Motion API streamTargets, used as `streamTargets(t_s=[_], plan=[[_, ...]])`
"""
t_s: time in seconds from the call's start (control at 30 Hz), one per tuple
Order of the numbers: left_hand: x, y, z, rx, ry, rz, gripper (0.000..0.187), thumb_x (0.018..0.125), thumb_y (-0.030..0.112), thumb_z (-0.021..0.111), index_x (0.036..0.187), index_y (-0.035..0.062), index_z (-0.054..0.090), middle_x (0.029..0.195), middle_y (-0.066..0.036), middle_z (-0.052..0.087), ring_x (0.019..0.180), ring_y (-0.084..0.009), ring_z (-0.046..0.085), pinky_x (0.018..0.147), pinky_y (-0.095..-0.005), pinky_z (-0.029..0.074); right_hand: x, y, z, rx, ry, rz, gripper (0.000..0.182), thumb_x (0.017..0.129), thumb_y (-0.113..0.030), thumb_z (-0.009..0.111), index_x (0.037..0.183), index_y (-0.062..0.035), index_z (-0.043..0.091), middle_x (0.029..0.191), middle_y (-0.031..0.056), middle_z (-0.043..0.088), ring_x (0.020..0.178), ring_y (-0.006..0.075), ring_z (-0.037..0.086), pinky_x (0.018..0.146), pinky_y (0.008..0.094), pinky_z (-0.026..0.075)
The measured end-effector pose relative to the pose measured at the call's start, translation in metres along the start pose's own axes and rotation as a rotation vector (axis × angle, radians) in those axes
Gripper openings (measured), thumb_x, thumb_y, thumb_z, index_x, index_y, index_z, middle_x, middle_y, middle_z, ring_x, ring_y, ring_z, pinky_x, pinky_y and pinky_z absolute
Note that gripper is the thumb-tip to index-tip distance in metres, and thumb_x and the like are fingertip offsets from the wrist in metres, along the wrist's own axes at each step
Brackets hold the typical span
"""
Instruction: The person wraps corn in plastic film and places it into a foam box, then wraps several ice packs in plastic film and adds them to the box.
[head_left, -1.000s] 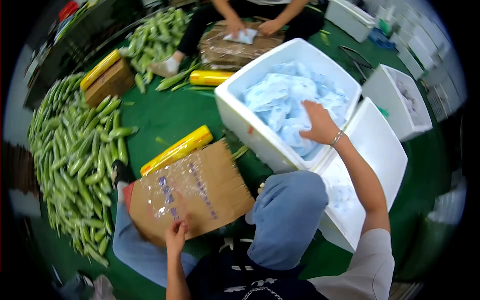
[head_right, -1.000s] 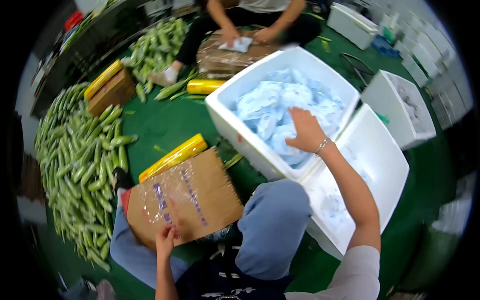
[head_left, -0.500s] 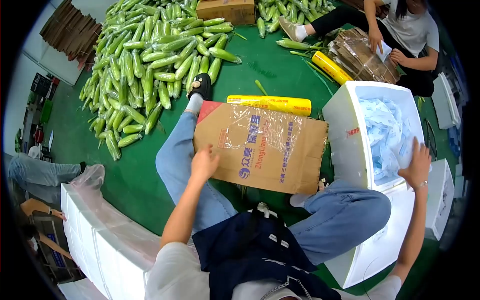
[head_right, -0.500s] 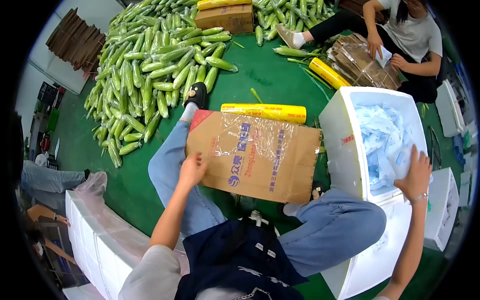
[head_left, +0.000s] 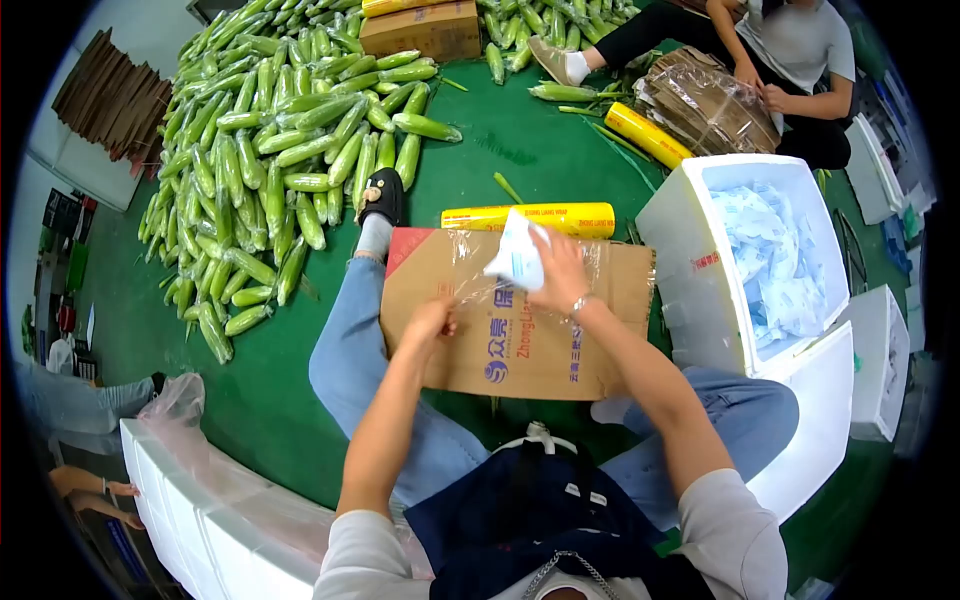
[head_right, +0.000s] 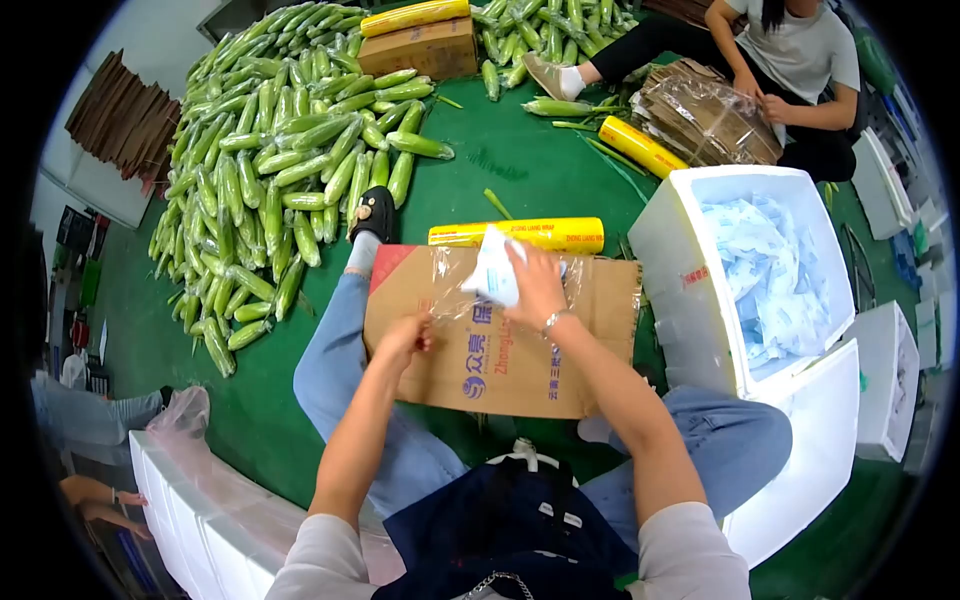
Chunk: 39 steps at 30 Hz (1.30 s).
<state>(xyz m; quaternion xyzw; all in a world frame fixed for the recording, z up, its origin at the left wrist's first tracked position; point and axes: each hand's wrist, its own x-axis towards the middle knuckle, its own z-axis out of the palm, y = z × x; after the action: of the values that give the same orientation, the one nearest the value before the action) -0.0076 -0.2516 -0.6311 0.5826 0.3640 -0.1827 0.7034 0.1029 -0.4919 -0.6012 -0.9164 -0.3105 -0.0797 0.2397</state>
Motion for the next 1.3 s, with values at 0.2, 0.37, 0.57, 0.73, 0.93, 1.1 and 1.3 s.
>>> streamTargets(t_s=[0.2, 0.37, 0.57, 0.73, 0.93, 1.1, 1.3], plan=[[-0.013, 0.079, 0.045, -0.1, -0.256, 0.394, 0.021, 0.085, 0.012, 0.054, 0.069, -0.0002, 0.058, 0.07, -0.009, 0.063, 0.063, -0.015, 0.058, 0.058, -0.0269, 0.045, -0.021, -0.01, -0.001, -0.016, -0.317, -0.331, 0.106, 0.047, -0.032, 0.084, 0.138, -0.0084, 0.035, 0.135, 0.0209, 0.038, 0.123, 0.0358, 0.039, 0.103, 0.0484, 0.029], [-0.016, 0.091, 0.023, 0.372, -0.132, 0.537, 0.024, 0.081, 0.009, 0.055, 0.06, -0.0019, 0.058, 0.064, -0.006, 0.062, 0.061, -0.0108, 0.055, 0.058, -0.0242, 0.043, -0.016, 0.005, -0.029, 0.189, -0.463, -0.124, 0.094, 0.051, -0.034, 0.079, 0.133, -0.0069, 0.042, 0.133, 0.0177, 0.043, 0.122, 0.0348, 0.04, 0.101, 0.0465, 0.031], [-0.016, 0.03, -0.03, 0.48, -0.116, 0.247, 0.024, 0.081, 0.013, 0.056, 0.061, -0.0006, 0.059, 0.059, -0.007, 0.06, 0.054, -0.0131, 0.057, 0.049, -0.0244, 0.044, -0.015, -0.007, -0.046, 0.324, -0.438, 0.093, 0.088, 0.052, -0.029, 0.078, 0.131, -0.006, 0.044, 0.128, 0.0169, 0.043, 0.118, 0.0353, 0.041, 0.101, 0.044, 0.029], [-0.033, 0.041, -0.025, 0.085, -0.165, 0.11, 0.027, 0.087, 0.011, 0.053, 0.061, 0.0016, 0.054, 0.068, -0.012, 0.063, 0.059, -0.0186, 0.06, 0.055, -0.0263, 0.048, -0.005, -0.031, 0.025, 0.086, -0.068, 0.071, 0.089, 0.051, -0.019, 0.078, 0.131, -0.0058, 0.041, 0.134, 0.022, 0.035, 0.123, 0.0372, 0.036, 0.104, 0.0475, 0.026], [-0.003, 0.047, 0.026, 0.201, -0.08, 0.564, 0.021, 0.091, 0.012, 0.052, 0.09, -0.0032, 0.067, 0.089, -0.011, 0.068, 0.081, -0.0191, 0.062, 0.075, -0.035, 0.051, -0.019, -0.038, 0.02, 0.096, -0.198, 0.009, 0.091, 0.051, -0.022, 0.08, 0.132, -0.0076, 0.042, 0.135, 0.0229, 0.037, 0.126, 0.0379, 0.035, 0.105, 0.0483, 0.027], [0.009, 0.058, 0.054, 0.781, -0.411, 1.261, 0.076, 0.064, 0.024, 0.077, 0.129, 0.0039, 0.044, 0.127, -0.021, 0.049, 0.12, -0.0389, 0.045, 0.102, -0.0458, 0.036, 0.029, 0.003, 0.005, 0.923, -0.521, 0.089, 0.086, 0.052, -0.022, 0.083, 0.127, -0.0024, 0.047, 0.128, 0.0138, 0.051, 0.121, 0.0261, 0.047, 0.104, 0.0395, 0.036], [0.064, 0.088, 0.066, 1.473, -0.228, 1.607, 0.056, 0.066, 0.026, 0.072, 0.115, 0.0106, 0.049, 0.108, -0.013, 0.058, 0.092, -0.0322, 0.06, 0.073, -0.0413, 0.051, 0.038, 0.041, 0.016, 1.084, -0.73, 0.305, 0.086, 0.053, -0.007, 0.074, 0.132, -0.0013, 0.039, 0.127, 0.0129, 0.049, 0.116, 0.0256, 0.05, 0.1, 0.0386, 0.04]])
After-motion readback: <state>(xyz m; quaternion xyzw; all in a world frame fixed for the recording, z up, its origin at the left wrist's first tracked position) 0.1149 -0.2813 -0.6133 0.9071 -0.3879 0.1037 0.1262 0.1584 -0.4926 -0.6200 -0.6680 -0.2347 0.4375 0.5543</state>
